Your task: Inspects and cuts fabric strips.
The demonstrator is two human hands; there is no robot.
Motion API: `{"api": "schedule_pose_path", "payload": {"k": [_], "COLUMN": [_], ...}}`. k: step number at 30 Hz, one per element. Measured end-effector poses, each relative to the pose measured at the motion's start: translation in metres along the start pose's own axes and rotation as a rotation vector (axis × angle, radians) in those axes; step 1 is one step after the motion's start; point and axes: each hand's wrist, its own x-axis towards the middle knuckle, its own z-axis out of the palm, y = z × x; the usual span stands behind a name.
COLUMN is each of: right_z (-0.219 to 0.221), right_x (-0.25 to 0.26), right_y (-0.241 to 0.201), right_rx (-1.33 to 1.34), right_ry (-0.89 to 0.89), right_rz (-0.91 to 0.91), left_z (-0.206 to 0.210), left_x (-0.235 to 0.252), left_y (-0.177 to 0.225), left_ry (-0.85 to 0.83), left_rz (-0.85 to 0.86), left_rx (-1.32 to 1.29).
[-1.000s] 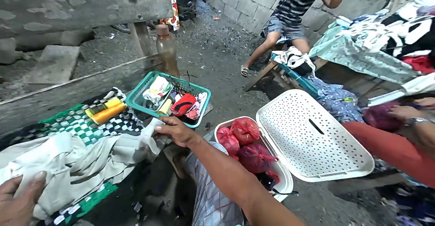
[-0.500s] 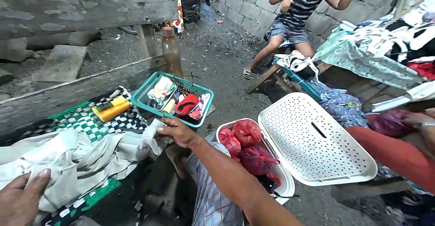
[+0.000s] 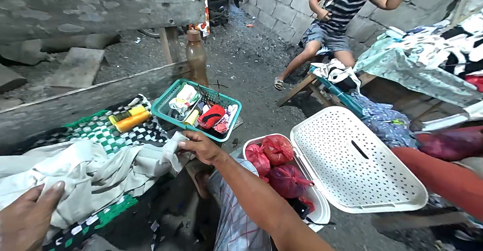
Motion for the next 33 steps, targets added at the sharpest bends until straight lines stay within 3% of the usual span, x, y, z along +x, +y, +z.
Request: {"api": "schedule_pose_path", "payload": {"k": [4, 11, 15, 18, 21, 26, 30, 33], "right_z": [-0.001, -0.001, 0.001, 0.006, 0.009, 0.037, 0.069, 0.095], "right_x": [0.001, 0.000, -0.001, -0.003, 0.000, 0.028, 0.067, 0.087], "right_y": [0.002, 0.002, 0.001, -0.007, -0.013, -0.062, -0.120, -0.164], "right_rx": [0.006, 0.004, 0.006, -0.077, -0.172, -0.270, -0.380, -0.465], "right_ry": [-0.022, -0.026, -0.013, 0.045, -0.014, -0.120, -0.176, -0.188], "right_rz": [-0.008, -0.006, 0.002, 0.040, 0.006, -0.186, -0.393, -0.510], "left_z": [-0.001, 0.001, 0.002, 0.001, 0.000, -0.013, -0.020, -0.024], "left_x": [0.010, 0.001, 0.010, 0.001, -0.015, -0.016, -0.018, -0.021], "left_y": [-0.037, -0.009, -0.035, -0.007, 0.034, 0.038, 0.039, 0.041], "left_ry": [-0.005, 0.030, 0.050, 0.063, 0.144, 0.212, 0.190, 0.156], "left_rz": [0.017, 0.012, 0.004, -0.025, -0.045, 0.048, 0.107, 0.142], "left_rx": [-0.037, -0.027, -0.006, 0.017, -0.013, -0.065, -0.176, -0.120]}}
